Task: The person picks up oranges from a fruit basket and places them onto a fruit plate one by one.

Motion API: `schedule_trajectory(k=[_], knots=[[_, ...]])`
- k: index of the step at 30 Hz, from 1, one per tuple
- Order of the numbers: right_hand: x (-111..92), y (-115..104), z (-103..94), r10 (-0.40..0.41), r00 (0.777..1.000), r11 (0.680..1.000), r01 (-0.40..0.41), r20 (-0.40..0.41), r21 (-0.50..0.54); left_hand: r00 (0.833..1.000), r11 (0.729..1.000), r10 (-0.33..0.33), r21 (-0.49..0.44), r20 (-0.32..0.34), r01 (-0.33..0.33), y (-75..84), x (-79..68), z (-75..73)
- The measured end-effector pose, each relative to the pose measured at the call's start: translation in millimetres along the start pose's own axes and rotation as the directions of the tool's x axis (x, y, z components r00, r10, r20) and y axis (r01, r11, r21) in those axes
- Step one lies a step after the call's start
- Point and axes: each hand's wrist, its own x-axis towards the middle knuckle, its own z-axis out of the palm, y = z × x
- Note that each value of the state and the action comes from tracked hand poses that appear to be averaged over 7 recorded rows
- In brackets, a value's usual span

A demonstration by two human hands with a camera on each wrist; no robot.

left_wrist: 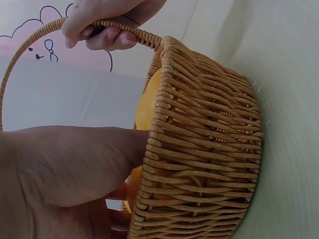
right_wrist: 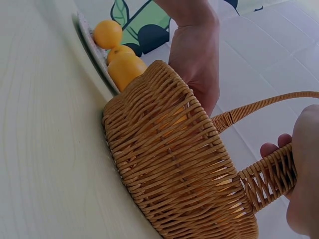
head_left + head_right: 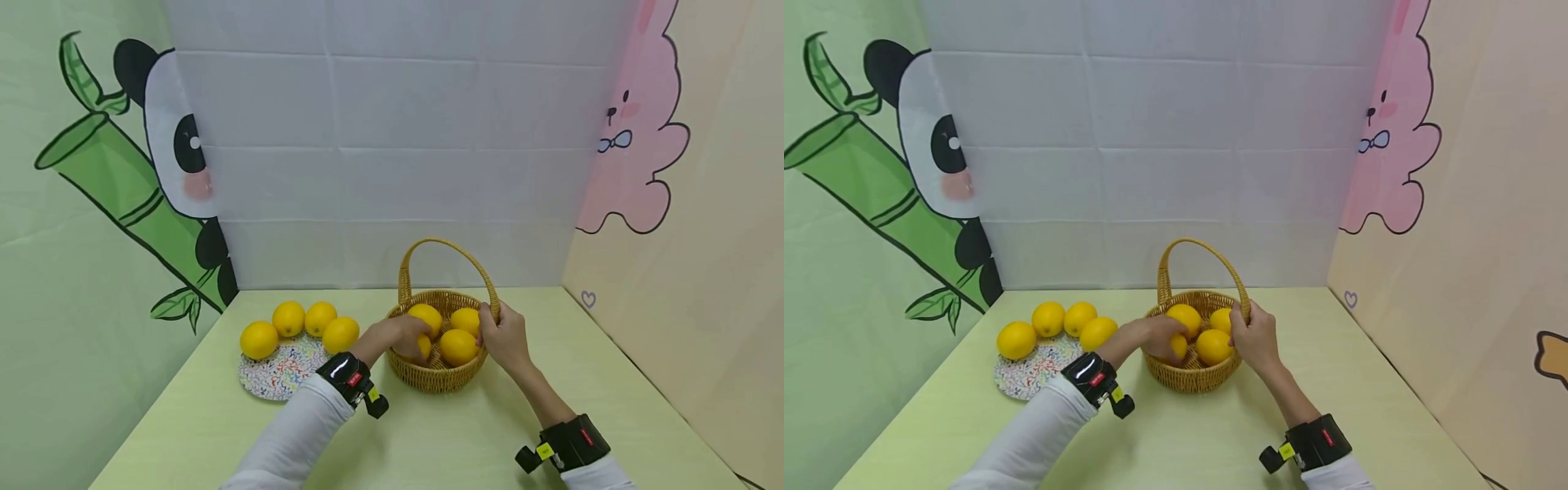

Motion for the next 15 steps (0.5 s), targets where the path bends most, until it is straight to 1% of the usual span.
schedule_trajectory(k=[8, 13, 15], knots=[[0.2, -0.6, 0.6, -0.010, 1.000, 1.000, 0.011, -0.010, 0.007, 1.000, 1.000, 0.030, 0.007, -0.008, -0.030, 0.4, -0.2, -1.9], [0.6, -1.0, 0.1, 0.007, 1.000, 1.000, -0.007, -0.007, 0.014, 0.997, 0.998, 0.068, -0.007, -0.037, -0.069, -1.0, -0.3, -3.0], [0.9, -0.8, -0.3, 0.010, 1.000, 1.000, -0.010, -0.005, 0.009, 0.994, 0.996, 0.093, -0.010, -0.056, -0.094, -1.6, 0.2, -3.7]])
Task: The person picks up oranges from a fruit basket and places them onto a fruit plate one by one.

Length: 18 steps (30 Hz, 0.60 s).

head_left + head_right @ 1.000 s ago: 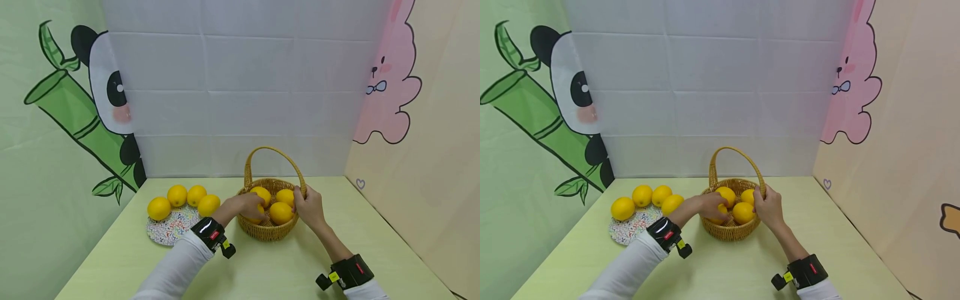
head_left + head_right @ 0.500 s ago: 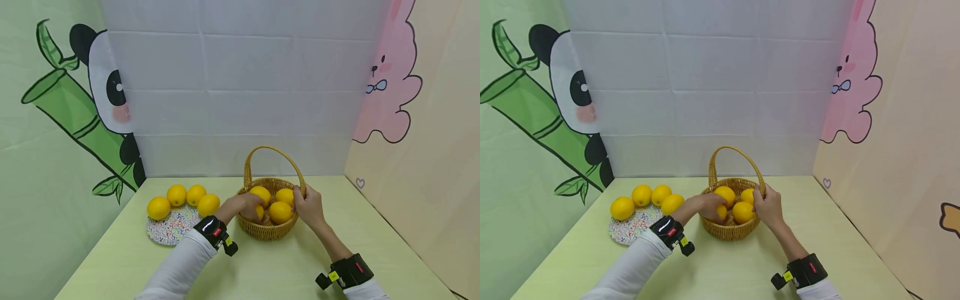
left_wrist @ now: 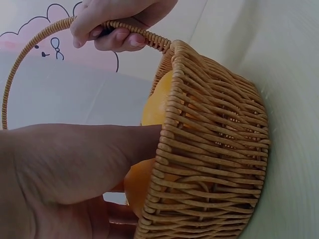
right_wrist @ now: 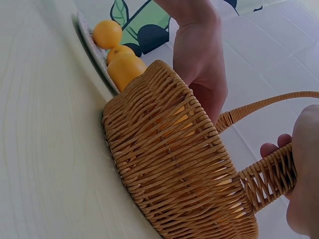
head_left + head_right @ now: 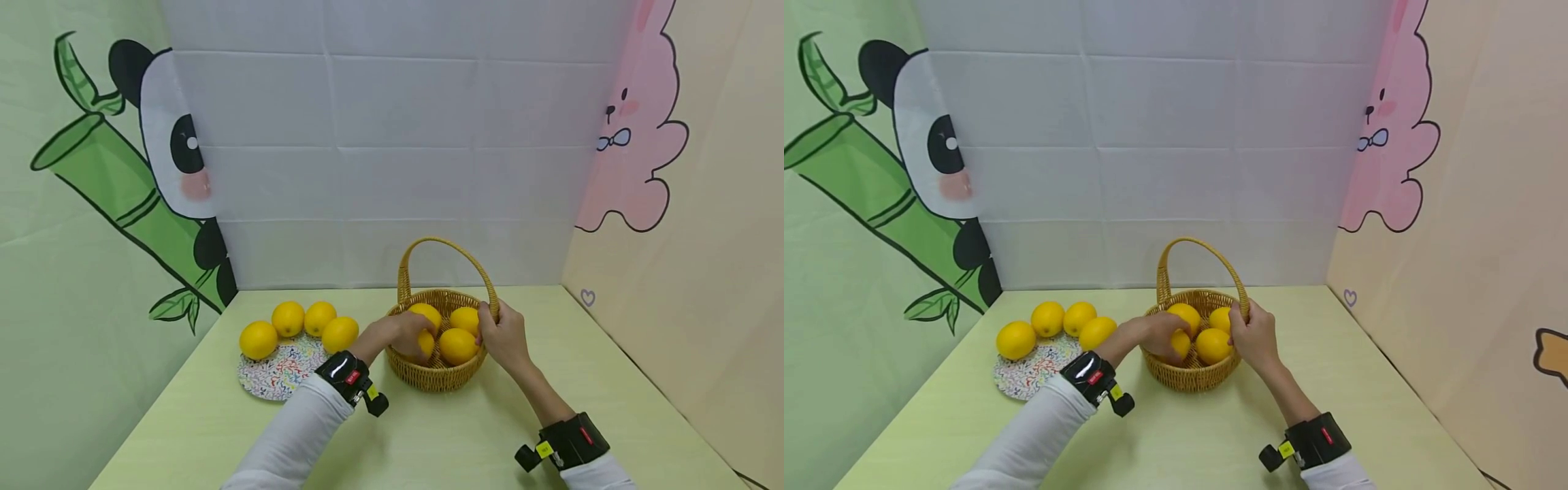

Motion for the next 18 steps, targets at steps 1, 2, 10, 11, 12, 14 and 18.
schedule_trajectory(k=[1, 2, 10, 11, 12, 14, 18], knots=[[0.1, 0.0, 0.0, -0.001, 1.000, 1.000, 0.001, 0.000, -0.002, 1.000, 1.000, 0.015, 0.002, -0.009, -0.015, -0.3, 0.1, -0.6], [0.3, 0.1, 0.0, -0.005, 1.000, 1.000, 0.005, 0.000, -0.006, 1.000, 1.000, 0.026, 0.003, -0.018, -0.026, -0.6, 0.1, -1.2], [0.2, 0.1, -0.4, -0.019, 1.000, 1.000, 0.019, 0.005, -0.005, 0.991, 0.997, 0.075, -0.023, -0.107, -0.078, -0.7, -2.6, -7.0], [0.3, 0.0, -0.5, -0.021, 1.000, 1.000, 0.021, 0.006, -0.006, 0.989, 0.996, 0.081, -0.026, -0.124, -0.085, -0.9, -2.9, -7.3], [0.3, 0.0, -0.5, -0.021, 1.000, 1.000, 0.021, 0.006, -0.005, 0.986, 0.995, 0.089, -0.028, -0.142, -0.094, -1.2, -3.2, -7.6], [0.4, -0.1, -0.5, -0.021, 1.000, 1.000, 0.021, 0.007, -0.004, 0.980, 0.994, 0.096, -0.038, -0.175, -0.104, -2.2, -4.0, -7.9], [0.4, -0.3, -0.4, -0.010, 1.000, 1.000, 0.010, 0.008, -0.005, 0.966, 0.991, 0.111, -0.054, -0.233, -0.126, -4.9, -5.4, -8.3]])
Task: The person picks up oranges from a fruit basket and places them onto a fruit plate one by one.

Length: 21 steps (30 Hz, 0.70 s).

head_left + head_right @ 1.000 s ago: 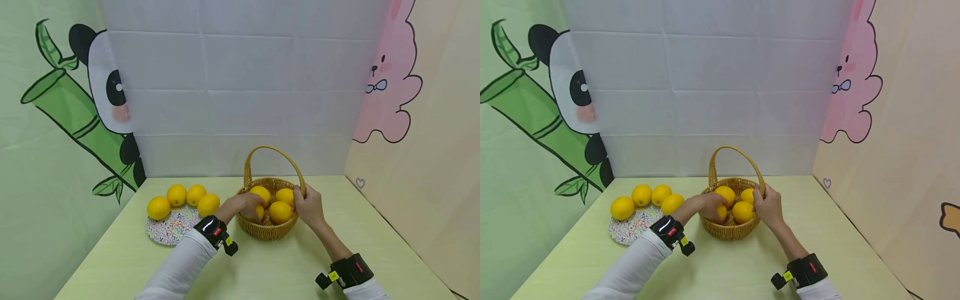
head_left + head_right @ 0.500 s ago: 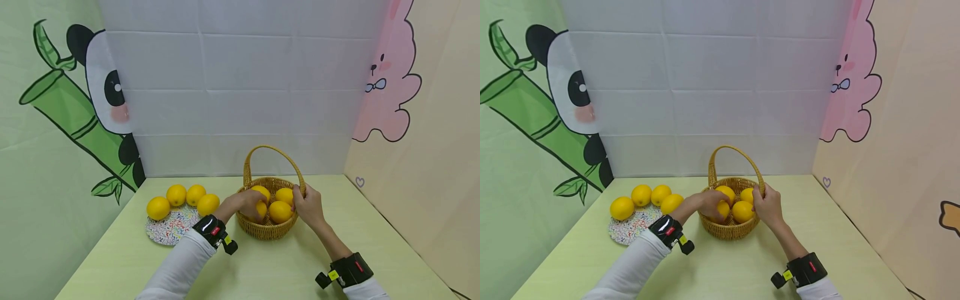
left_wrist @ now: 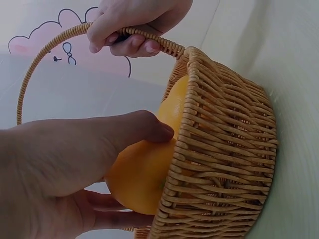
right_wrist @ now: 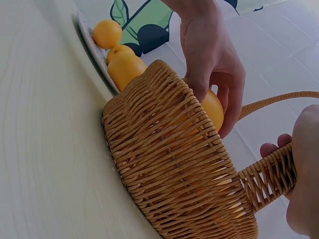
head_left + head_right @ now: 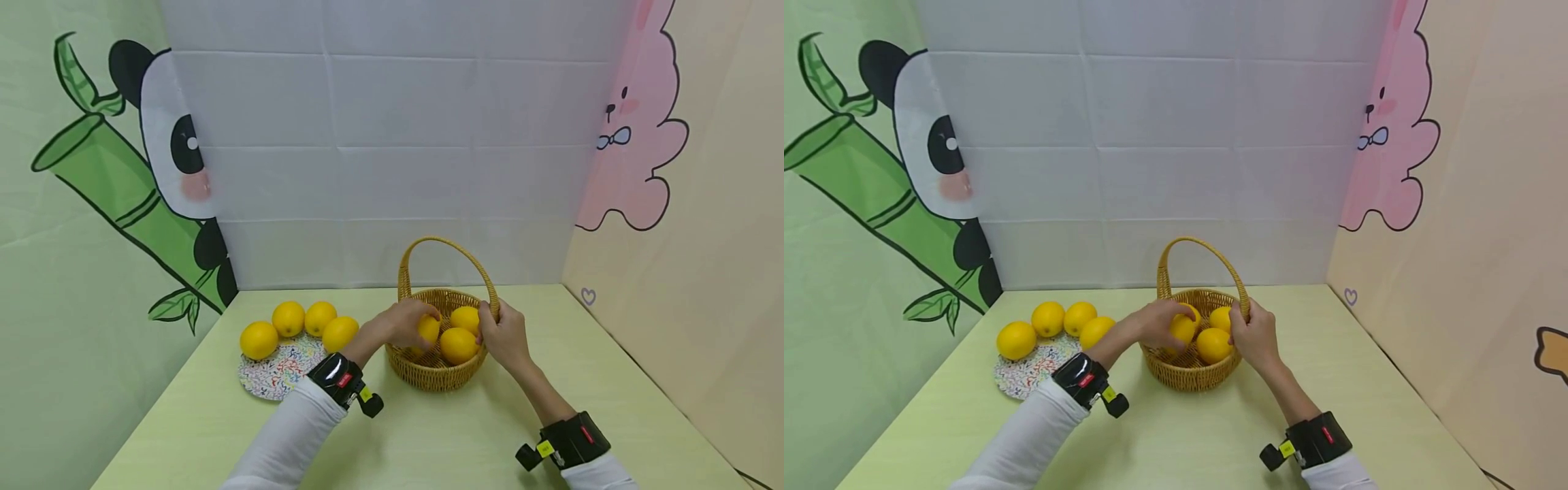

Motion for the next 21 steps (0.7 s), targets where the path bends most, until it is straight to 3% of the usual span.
schedule_trajectory(k=[5, 11, 17, 21], knots=[[0, -3, 0.6, 0.011, 1.000, 1.000, -0.011, -0.005, -0.011, 0.996, 0.999, 0.032, -0.011, -0.078, -0.033, -2.8, -3.4, -0.4], [-2, -20, -0.6, 0.013, 1.000, 1.000, -0.013, -0.014, -0.010, 0.984, 0.999, 0.037, -0.016, -0.174, -0.040, -5.5, -8.0, -0.5], [-1, -2, -0.7, 0.022, 1.000, 1.000, -0.022, -0.002, -0.012, 0.960, 0.995, 0.062, -0.060, -0.273, -0.081, -11.2, -13.1, 0.2], [-2, -23, -2.8, 0.004, 1.000, 1.000, -0.004, -0.009, -0.013, 0.944, 0.993, 0.063, -0.072, -0.323, -0.091, -13.4, -17.9, -1.6]])
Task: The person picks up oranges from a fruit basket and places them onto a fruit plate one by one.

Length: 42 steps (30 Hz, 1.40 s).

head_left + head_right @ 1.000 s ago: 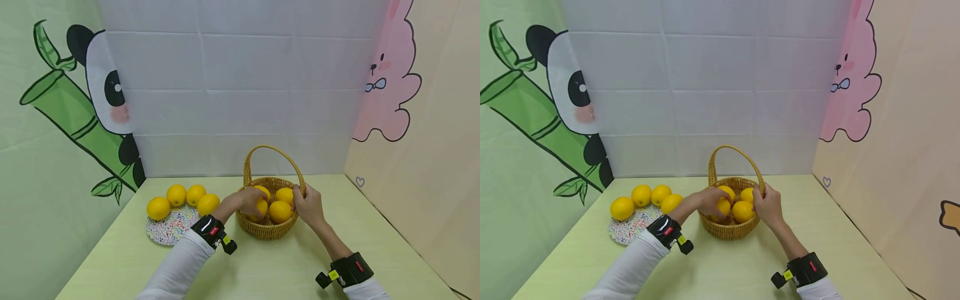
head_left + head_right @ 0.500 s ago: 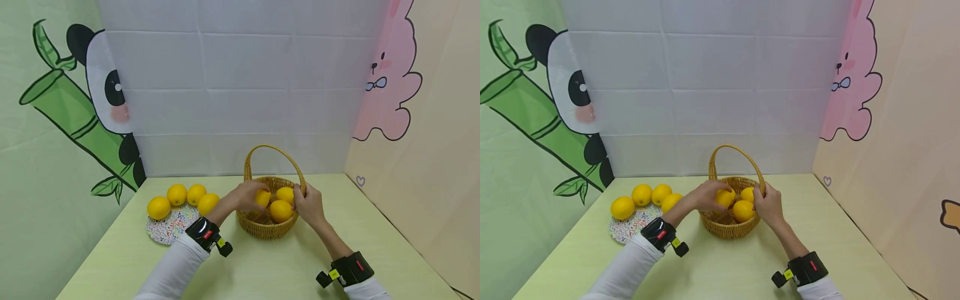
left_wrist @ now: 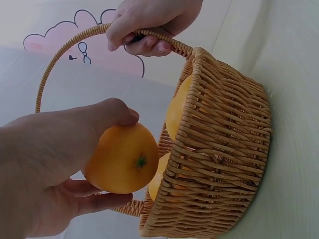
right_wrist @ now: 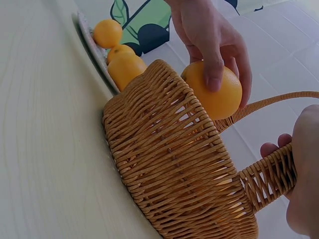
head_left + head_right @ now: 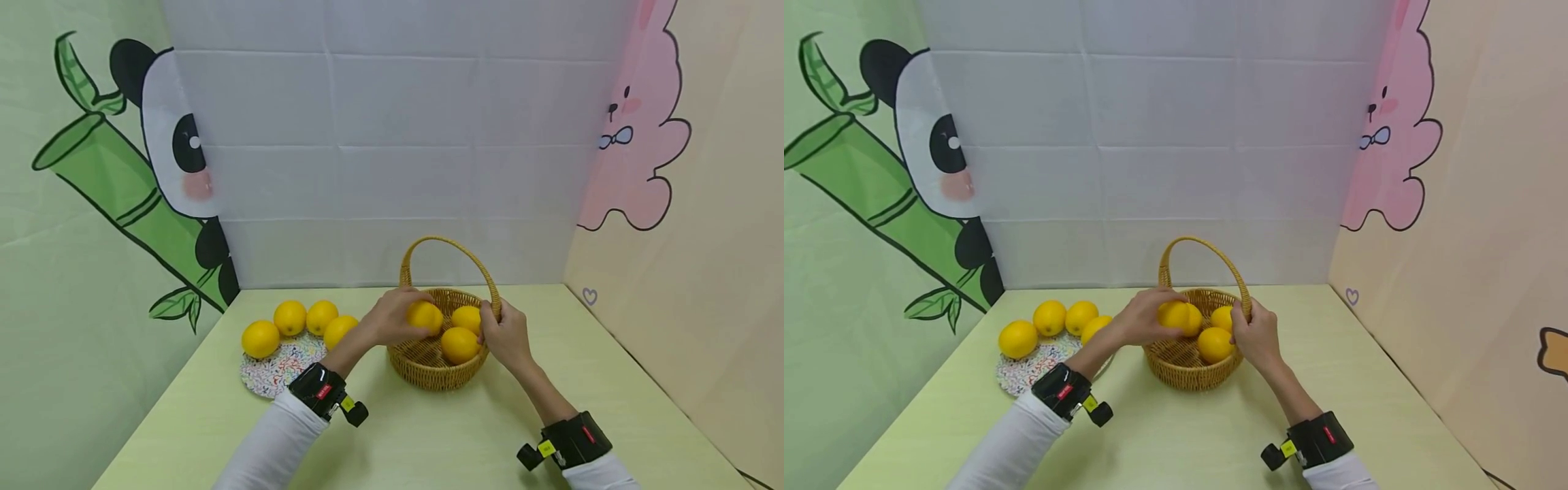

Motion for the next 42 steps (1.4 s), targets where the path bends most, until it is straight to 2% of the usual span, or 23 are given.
schedule_trajectory(k=[3, 5, 13, 24, 30, 39, 42], knots=[[-1, -14, -2.7, -0.010, 1.000, 1.000, 0.010, 0.004, 0.009, 0.999, 1.000, -0.004, -0.009, -0.033, 0.004, -1.3, -4.0, -2.3], [-1, -15, -3.7, -0.006, 1.000, 1.000, 0.006, 0.014, 0.011, 0.999, 1.000, -0.005, -0.026, -0.050, 0.004, -2.0, -7.0, -4.3], [3, 22, -0.2, -0.001, 1.000, 1.000, 0.001, 0.007, 0.005, 0.994, 0.999, -0.011, -0.042, -0.109, 0.006, -6.6, -20.4, -10.4], [4, 30, -1.7, -0.014, 1.000, 1.000, 0.014, 0.023, 0.016, 0.979, 0.994, -0.091, -0.082, -0.180, 0.077, -21.0, -45.8, -19.4], [5, 31, -2.5, -0.020, 1.000, 1.000, 0.020, 0.020, -0.005, 0.971, 0.987, -0.137, -0.112, -0.194, 0.117, -27.1, -61.9, -30.8], [5, 31, -2.0, -0.023, 1.000, 1.000, 0.022, 0.017, 0.014, 0.960, 0.985, -0.160, -0.106, -0.231, 0.138, -38.9, -92.3, -53.0], [5, 31, -1.8, -0.019, 1.000, 1.000, 0.019, 0.018, 0.014, 0.953, 0.980, -0.185, -0.116, -0.240, 0.161, -44.0, -101.1, -58.8]])
